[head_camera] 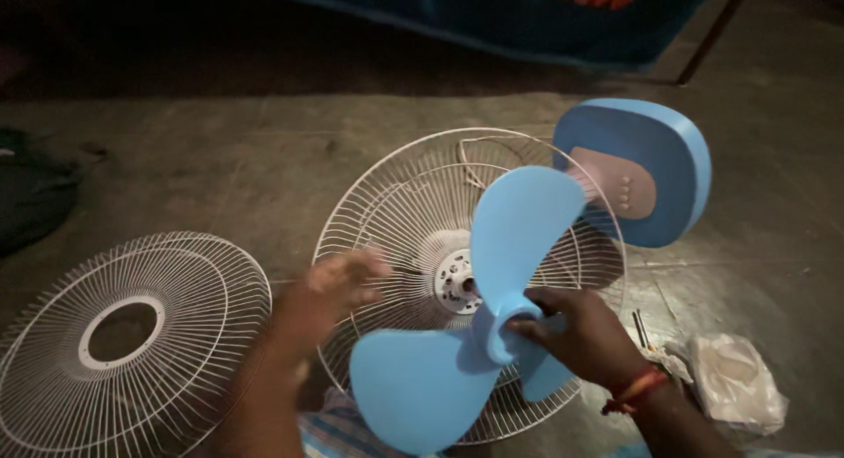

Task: The person reassembles an electric fan by attaching the fan blades to the motor hub, securing them with a nut, and wiping the blades with a cloth. The fan cage and other parts remain nearby on the floor.

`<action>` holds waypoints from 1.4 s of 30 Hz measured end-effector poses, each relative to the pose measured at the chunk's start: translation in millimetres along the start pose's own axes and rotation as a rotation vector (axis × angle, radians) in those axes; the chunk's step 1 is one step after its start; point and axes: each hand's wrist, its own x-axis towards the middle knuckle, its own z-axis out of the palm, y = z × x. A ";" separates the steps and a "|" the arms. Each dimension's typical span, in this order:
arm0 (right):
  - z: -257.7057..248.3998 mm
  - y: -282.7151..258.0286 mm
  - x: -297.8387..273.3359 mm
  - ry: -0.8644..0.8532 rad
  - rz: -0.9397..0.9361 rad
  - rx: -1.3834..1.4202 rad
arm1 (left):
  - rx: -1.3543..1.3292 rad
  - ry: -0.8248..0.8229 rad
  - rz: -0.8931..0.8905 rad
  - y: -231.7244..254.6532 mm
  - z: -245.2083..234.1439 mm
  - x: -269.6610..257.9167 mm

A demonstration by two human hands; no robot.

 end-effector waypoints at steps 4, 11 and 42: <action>7.3 9.6 16.5 0.077 -0.049 -0.046 | -0.233 0.051 -0.035 -26.7 -38.1 16.0; -5.8 44.3 25.3 -0.207 0.075 0.423 | -0.452 -0.481 -0.040 -115.7 32.2 68.0; 59.3 37.6 30.7 -0.026 0.375 0.908 | -0.441 0.132 -0.094 -110.6 129.6 34.1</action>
